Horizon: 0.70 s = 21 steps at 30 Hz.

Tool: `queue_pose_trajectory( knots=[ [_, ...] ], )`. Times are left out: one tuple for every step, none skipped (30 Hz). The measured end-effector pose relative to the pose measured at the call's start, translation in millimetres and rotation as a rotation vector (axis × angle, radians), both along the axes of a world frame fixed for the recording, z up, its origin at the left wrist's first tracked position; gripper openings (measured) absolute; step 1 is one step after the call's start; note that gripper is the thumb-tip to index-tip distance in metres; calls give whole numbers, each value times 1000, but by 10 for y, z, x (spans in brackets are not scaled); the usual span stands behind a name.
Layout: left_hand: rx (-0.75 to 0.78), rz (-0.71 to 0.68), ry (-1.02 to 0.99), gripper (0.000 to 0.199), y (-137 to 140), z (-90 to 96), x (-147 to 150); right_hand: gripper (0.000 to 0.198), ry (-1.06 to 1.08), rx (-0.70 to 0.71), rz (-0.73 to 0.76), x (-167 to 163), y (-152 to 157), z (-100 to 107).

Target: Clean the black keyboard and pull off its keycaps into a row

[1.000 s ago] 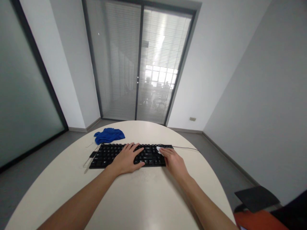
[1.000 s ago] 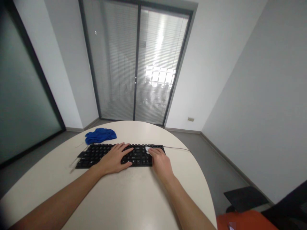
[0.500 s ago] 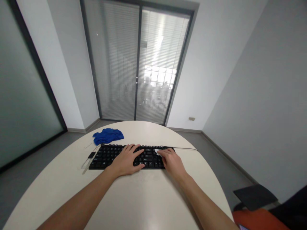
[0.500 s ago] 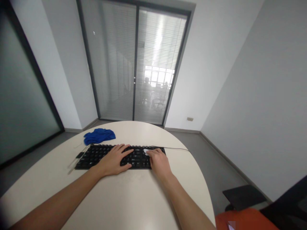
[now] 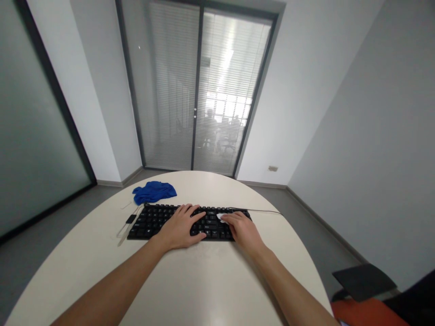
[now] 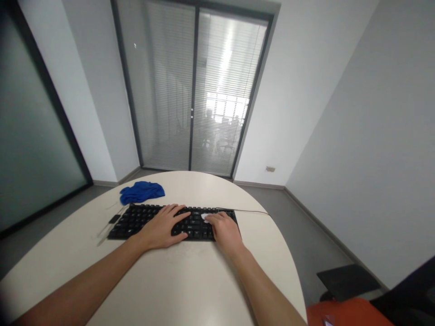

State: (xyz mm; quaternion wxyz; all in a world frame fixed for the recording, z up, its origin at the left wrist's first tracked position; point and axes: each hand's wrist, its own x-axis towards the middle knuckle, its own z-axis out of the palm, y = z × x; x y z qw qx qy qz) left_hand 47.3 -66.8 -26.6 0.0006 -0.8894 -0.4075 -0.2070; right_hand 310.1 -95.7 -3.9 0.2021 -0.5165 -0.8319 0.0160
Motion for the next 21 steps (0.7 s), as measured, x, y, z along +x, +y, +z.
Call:
queue_pose_trajectory(
  knots=[
    [1,0,2,66,-2,4,4,45,-5,-9,-5,-3,2,2],
    [2,0,5,66,-4,9,8,43,-7,-15,-14,-5,1,6],
    [3,-1,8,66,-8,14,13,42,-6,-16,-20,-7,-1,11],
    [4,-4,10,66,-12,19,19,41,-3,-13,-20,-8,-5,14],
    [5,-8,12,66,-18,23,27,41,2,-5,-14,-10,-9,15],
    [5,-12,14,66,-25,26,35,42,7,4,-3,-14,-14,14],
    [5,-17,18,66,-33,27,44,43,9,11,13,-19,-19,13],
    [6,-20,22,66,-41,27,54,44,10,14,31,-26,-25,15],
    [6,-21,27,66,-49,26,64,45,9,11,45,-34,-32,20],
    [7,-20,32,67,-57,24,73,44,6,4,53,-42,-41,32],
    [7,-20,37,67,-64,23,80,43,1,-9,53,-48,-52,49],
    [7,-18,40,67,-70,22,87,41,-5,-26,46,-51,-65,71],
    [7,-17,41,68,-74,22,91,39,-12,-43,35,-48,-78,94],
    [7,-16,42,68,-77,22,94,38,-21,-58,27,-40,-91,115],
    [6,-17,41,67,-79,23,96,37,-28,-69,26,-27,-102,130],
    [5,-18,40,67,-79,24,96,37,-31,-72,32,-10,-108,138],
    [4,-18,37,67,-79,24,95,38,-29,-67,43,8,-109,137],
    [2,-19,34,67,-78,25,94,40,-24,-52,55,24,-103,127],
    [0,-18,31,67,-76,24,92,42,-16,-30,64,37,-91,109],
    [-2,-19,28,67,-74,24,89,44,-6,-3,67,45,-72,86],
    [-5,-19,25,67,-71,23,87,46,2,23,64,47,-48,62]
  ],
)
